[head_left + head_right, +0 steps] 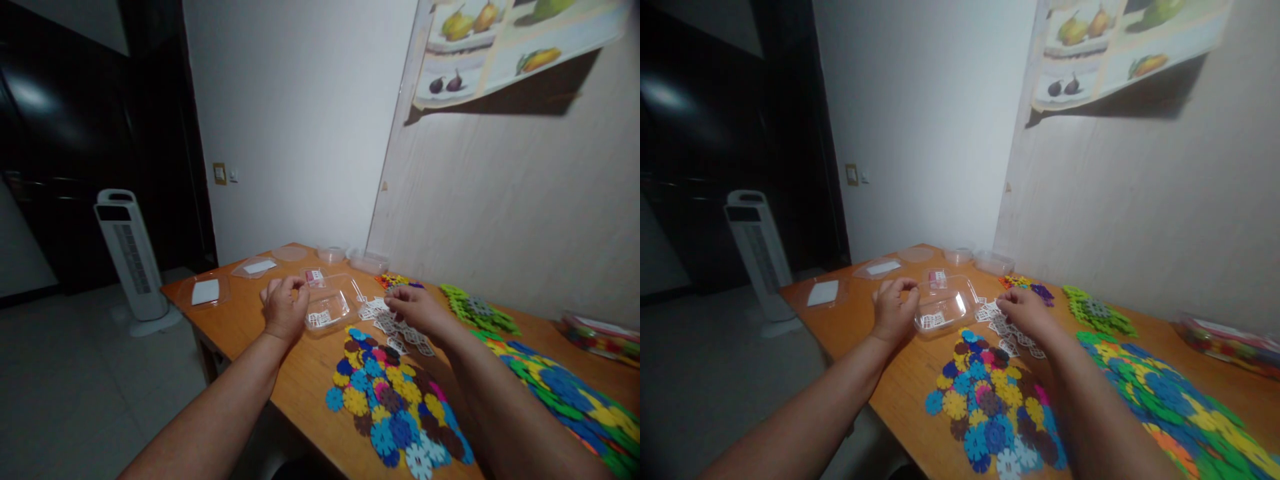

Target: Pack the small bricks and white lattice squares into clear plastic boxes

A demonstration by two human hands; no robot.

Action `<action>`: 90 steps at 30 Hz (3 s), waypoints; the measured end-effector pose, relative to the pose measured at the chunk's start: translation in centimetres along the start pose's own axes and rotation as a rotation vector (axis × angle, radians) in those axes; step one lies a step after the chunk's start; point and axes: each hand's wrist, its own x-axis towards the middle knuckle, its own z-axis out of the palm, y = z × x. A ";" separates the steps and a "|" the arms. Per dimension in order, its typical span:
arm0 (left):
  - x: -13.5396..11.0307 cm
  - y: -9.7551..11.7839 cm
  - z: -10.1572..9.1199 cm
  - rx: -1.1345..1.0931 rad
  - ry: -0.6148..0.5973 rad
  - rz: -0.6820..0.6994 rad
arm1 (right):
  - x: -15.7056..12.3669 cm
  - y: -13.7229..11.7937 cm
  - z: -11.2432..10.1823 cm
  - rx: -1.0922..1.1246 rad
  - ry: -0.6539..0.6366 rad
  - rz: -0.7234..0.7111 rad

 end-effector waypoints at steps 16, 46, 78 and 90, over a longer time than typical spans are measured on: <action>-0.1 0.2 -0.2 -0.028 -0.012 0.001 | 0.7 3.2 1.9 -0.699 -0.112 0.099; 0.0 0.4 -0.3 -0.028 -0.018 -0.004 | 0.1 -1.2 0.2 0.207 0.111 -0.045; 0.0 0.3 -0.2 -0.022 -0.024 0.007 | -0.1 -1.1 -1.0 -0.132 0.045 -0.009; 0.0 0.4 -0.4 -0.030 -0.026 0.003 | 1.0 4.2 -1.2 -0.765 -0.064 0.174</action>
